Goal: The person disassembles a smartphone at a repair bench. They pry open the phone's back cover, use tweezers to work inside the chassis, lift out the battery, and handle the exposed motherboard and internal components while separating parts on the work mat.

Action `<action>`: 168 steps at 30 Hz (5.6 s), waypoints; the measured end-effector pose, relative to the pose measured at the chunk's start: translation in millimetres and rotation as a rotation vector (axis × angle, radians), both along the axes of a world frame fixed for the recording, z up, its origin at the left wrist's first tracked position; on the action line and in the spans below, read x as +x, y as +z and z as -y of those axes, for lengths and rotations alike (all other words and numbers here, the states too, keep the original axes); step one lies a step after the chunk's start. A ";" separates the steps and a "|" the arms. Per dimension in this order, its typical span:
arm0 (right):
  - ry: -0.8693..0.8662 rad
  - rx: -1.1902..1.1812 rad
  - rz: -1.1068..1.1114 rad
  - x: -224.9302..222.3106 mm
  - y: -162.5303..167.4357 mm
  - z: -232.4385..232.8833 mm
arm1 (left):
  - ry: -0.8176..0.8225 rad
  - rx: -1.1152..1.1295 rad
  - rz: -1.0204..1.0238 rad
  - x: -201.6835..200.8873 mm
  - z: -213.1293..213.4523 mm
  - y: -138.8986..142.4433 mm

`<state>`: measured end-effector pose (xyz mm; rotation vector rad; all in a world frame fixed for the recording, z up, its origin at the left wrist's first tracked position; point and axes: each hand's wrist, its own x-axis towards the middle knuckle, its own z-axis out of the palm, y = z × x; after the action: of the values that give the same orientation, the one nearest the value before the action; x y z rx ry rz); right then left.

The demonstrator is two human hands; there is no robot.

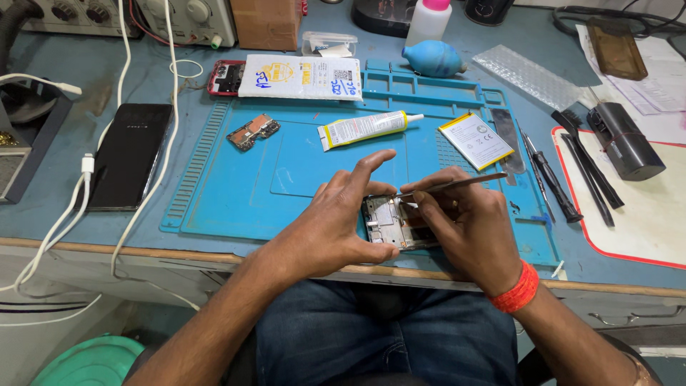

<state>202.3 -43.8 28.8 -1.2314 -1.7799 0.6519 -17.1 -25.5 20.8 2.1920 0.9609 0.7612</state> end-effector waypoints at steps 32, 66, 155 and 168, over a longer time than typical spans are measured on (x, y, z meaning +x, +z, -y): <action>0.015 0.066 0.063 0.9 1.2 4.7 | 0.006 -0.017 0.000 1.2 -0.1 0.5; 0.041 0.065 0.044 0.0 -2.1 2.0 | -0.003 -0.006 0.011 1.2 0.3 -0.4; 0.075 0.111 -0.079 7.1 -8.2 7.5 | -0.029 0.068 0.139 2.2 12.3 -1.4; 0.072 0.144 -0.044 7.3 -6.4 7.4 | -0.028 0.063 0.137 2.4 12.5 -0.5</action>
<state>209.5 -51.2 22.5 -1.0525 -1.8083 0.5771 -14.7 -38.0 20.2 2.1714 0.8465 0.9266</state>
